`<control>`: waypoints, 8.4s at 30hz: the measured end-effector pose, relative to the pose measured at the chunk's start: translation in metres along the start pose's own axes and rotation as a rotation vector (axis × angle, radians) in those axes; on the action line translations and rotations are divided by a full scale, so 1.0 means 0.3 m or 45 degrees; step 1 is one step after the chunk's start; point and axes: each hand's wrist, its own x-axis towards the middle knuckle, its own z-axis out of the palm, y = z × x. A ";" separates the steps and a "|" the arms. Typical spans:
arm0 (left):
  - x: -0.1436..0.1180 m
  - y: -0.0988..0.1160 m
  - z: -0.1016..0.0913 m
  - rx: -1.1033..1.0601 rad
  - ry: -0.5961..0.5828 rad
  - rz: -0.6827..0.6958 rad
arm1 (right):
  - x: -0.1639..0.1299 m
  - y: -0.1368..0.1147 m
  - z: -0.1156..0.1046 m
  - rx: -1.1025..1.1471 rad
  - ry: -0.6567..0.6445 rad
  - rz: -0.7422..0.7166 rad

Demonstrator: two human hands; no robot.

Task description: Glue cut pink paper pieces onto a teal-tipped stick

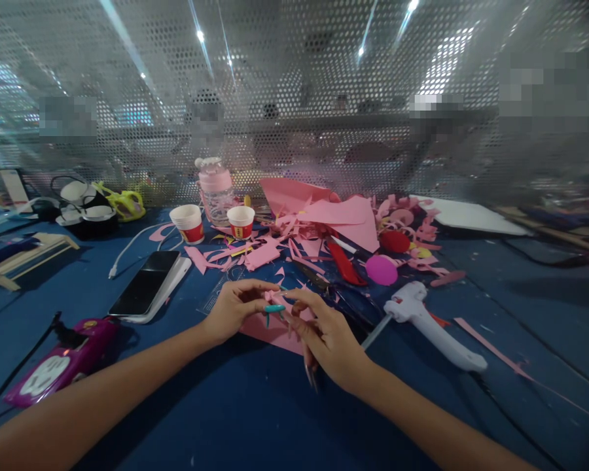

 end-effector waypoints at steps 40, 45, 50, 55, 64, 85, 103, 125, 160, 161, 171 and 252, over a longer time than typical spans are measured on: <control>-0.002 -0.007 0.001 -0.044 0.043 0.011 | 0.003 -0.017 0.002 -0.192 -0.015 -0.109; -0.004 0.005 0.003 0.036 0.056 0.010 | -0.002 -0.015 0.006 -0.065 0.104 -0.062; -0.006 0.017 0.010 0.089 0.094 -0.002 | 0.006 -0.022 0.008 -0.086 0.119 0.096; -0.007 0.011 0.012 0.137 0.076 0.075 | 0.013 -0.018 0.009 0.020 0.085 0.284; 0.002 -0.009 -0.011 0.768 0.286 0.668 | 0.018 0.001 0.025 0.300 0.099 0.458; 0.001 -0.002 -0.010 0.837 0.175 0.732 | 0.012 -0.002 0.036 0.352 -0.008 0.397; -0.005 -0.004 -0.011 0.835 0.203 0.731 | 0.010 -0.008 0.041 0.374 -0.032 0.437; -0.006 0.038 0.038 0.010 -0.004 -0.125 | 0.032 -0.008 0.051 0.640 0.044 0.373; 0.000 0.010 0.011 0.110 0.348 0.176 | 0.047 0.016 0.034 0.874 0.177 0.337; 0.002 0.009 0.011 0.074 0.345 0.207 | 0.046 0.012 0.034 0.875 0.171 0.343; 0.002 0.000 0.013 0.099 -0.062 0.076 | 0.029 -0.016 0.036 0.672 0.190 0.391; -0.043 0.021 0.023 0.872 -0.026 0.591 | 0.036 -0.002 0.054 0.668 -0.007 0.558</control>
